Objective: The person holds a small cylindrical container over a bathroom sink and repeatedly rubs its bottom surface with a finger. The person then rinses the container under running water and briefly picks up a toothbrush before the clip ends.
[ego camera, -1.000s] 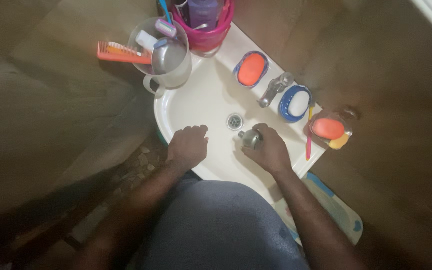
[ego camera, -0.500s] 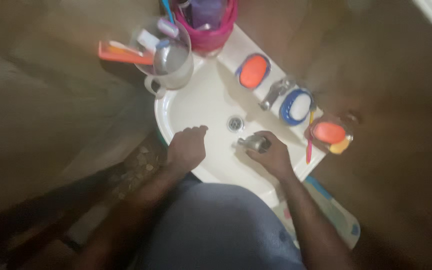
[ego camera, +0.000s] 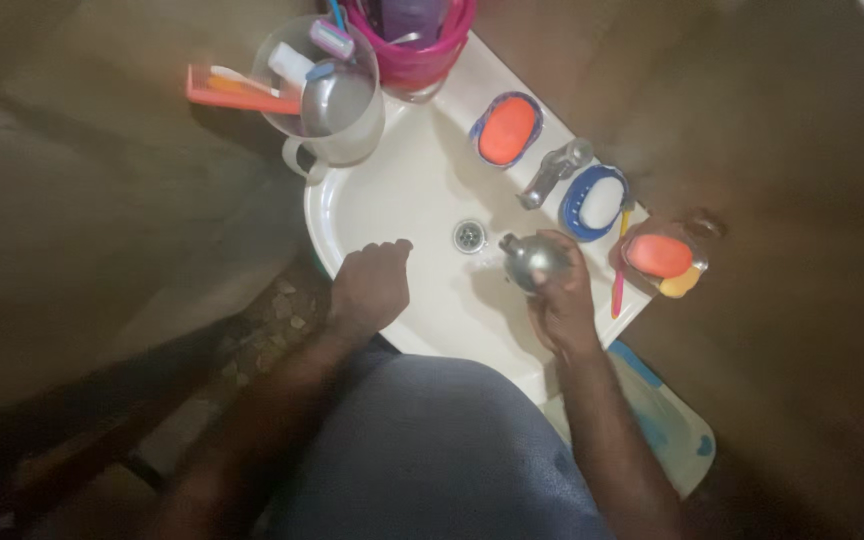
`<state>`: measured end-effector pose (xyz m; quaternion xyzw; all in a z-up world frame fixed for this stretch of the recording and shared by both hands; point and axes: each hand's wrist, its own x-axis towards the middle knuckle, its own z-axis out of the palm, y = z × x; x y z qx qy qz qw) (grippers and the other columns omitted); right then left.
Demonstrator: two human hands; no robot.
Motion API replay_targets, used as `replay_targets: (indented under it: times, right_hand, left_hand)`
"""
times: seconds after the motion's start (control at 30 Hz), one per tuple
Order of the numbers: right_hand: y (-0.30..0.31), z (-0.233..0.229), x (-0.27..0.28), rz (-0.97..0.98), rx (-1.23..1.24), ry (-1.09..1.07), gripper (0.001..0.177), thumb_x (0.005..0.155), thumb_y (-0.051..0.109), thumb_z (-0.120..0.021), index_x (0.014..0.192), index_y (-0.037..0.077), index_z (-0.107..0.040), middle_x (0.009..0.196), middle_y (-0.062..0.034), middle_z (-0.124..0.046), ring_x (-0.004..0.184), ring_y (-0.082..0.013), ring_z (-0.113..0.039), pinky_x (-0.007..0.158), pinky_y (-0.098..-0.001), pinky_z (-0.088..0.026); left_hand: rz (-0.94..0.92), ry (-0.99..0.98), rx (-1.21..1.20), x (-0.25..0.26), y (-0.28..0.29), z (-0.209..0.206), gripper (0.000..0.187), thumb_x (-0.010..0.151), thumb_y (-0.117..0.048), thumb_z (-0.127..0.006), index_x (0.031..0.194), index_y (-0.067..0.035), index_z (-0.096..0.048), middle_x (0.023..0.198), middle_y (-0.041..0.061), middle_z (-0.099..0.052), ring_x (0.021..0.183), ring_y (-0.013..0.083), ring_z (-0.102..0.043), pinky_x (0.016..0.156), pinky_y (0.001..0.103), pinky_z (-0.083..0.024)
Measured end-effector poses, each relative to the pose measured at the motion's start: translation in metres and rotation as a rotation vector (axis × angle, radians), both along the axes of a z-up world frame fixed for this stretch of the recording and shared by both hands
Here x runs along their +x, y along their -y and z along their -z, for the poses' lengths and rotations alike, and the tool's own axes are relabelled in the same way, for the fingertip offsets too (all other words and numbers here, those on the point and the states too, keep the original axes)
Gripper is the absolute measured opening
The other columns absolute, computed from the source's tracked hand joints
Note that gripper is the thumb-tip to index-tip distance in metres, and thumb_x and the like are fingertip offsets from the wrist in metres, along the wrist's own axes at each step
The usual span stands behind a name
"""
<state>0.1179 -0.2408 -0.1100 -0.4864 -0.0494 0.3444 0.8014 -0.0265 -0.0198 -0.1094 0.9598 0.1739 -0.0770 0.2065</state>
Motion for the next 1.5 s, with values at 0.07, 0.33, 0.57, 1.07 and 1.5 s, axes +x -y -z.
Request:
replay_targets:
  times: [0.07,0.33,0.57,1.07,1.5]
  right_hand:
    - [0.0,-0.002,-0.001,-0.324,-0.808,0.916,0.045,0.081,0.012,-0.085,0.122,0.016,-0.068,0.114,-0.0053,-0.07,0.103,-0.0257,-0.065,0.089,-0.0364,-0.055]
    - [-0.004,-0.004,-0.013,-0.197,-0.809,0.791,0.063,0.075,0.023,-0.089,0.127,0.006,-0.058,0.12,-0.0121,-0.065,0.106,-0.0232,-0.067,0.09,-0.0345,-0.056]
    - [-0.005,0.003,-0.003,-0.098,-0.587,-0.035,0.064,0.082,0.027,-0.081,0.132,0.001,-0.05,0.108,-0.0138,-0.071,0.093,-0.0186,-0.071,0.082,-0.0328,-0.061]
    - [0.018,-0.024,0.017,-0.588,-0.851,0.77,0.061,0.073,0.019,-0.088,0.128,0.008,-0.064,0.112,-0.0174,-0.072,0.099,-0.0328,-0.07,0.086,-0.0437,-0.057]
    - [0.02,-0.003,0.009,-0.382,-0.766,0.484,0.06,0.075,0.024,-0.087,0.129,0.01,-0.066,0.113,-0.0062,-0.074,0.102,-0.0157,-0.068,0.089,-0.0316,-0.055]
  left_hand:
    - [-0.018,-0.109,-0.047,0.003,0.002,0.002,0.03,0.096,-0.011,-0.05,0.122,-0.006,-0.063,0.096,0.014,-0.07,0.092,0.0302,-0.067,0.085,0.046,-0.054]
    - [-0.038,-0.097,-0.069,0.006,0.0,-0.001,0.03,0.097,-0.011,-0.049,0.123,-0.007,-0.062,0.099,0.013,-0.069,0.095,0.0295,-0.066,0.087,0.045,-0.053]
    - [-0.024,-0.209,-0.058,0.01,0.0,-0.009,0.024,0.101,-0.016,-0.048,0.117,-0.005,-0.061,0.096,0.014,-0.067,0.093,0.0281,-0.066,0.086,0.045,-0.052]
    - [-0.026,-0.163,-0.049,0.011,0.004,-0.011,0.026,0.1,-0.015,-0.047,0.12,-0.006,-0.062,0.097,0.013,-0.069,0.094,0.029,-0.067,0.087,0.046,-0.052]
    - [-0.001,-0.023,0.011,0.002,0.007,-0.012,0.025,0.099,-0.021,-0.051,0.118,-0.009,-0.063,0.097,0.012,-0.069,0.093,0.0301,-0.066,0.086,0.047,-0.052]
